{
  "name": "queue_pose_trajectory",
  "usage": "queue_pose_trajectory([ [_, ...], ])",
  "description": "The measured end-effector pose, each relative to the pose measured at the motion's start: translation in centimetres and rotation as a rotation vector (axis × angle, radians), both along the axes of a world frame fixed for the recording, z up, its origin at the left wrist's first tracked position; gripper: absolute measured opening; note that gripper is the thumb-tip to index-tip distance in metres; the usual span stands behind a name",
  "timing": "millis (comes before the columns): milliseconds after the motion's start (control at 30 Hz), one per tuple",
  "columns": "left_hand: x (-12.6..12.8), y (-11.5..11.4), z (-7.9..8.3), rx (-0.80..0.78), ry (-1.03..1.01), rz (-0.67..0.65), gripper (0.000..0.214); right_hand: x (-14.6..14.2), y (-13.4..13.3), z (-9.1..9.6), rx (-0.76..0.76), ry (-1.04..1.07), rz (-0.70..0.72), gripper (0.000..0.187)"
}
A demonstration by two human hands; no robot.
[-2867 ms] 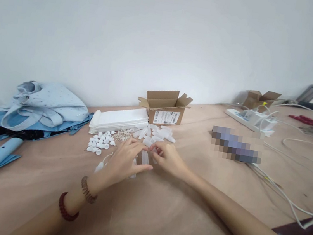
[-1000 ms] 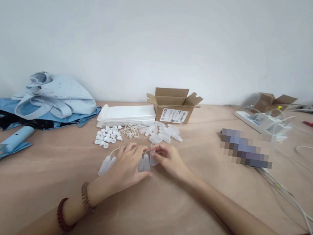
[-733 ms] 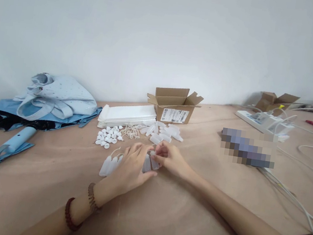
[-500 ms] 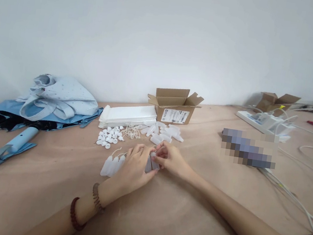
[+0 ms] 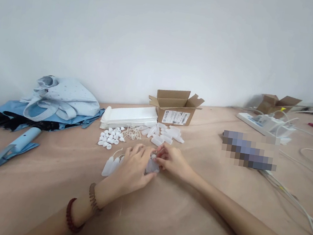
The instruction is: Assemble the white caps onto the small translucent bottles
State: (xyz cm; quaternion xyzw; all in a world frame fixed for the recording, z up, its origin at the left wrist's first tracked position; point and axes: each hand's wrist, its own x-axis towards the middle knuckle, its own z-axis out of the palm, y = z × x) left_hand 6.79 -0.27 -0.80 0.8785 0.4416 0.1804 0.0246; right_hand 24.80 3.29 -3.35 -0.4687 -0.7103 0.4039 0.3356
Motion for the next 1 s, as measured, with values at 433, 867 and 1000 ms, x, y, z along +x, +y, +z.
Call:
queue_pose_trajectory([
  [433, -8.6, -0.2, -1.9, -0.004, -0.083, -0.005, 0.093, 0.0, -1.6, 0.4, 0.096, -0.294, 0.161, 0.088],
  [867, -8.5, 0.9, -3.7, 0.073, -0.114, -0.006, 0.083, -1.8, -1.5, 0.2, 0.144, -0.311, 0.137, 0.08],
  [1000, -8.7, 1.2, -3.9, 0.097, -0.121, -0.015, 0.081, -2.1, -1.0, -0.1, 0.172, -0.334, 0.135, 0.08],
])
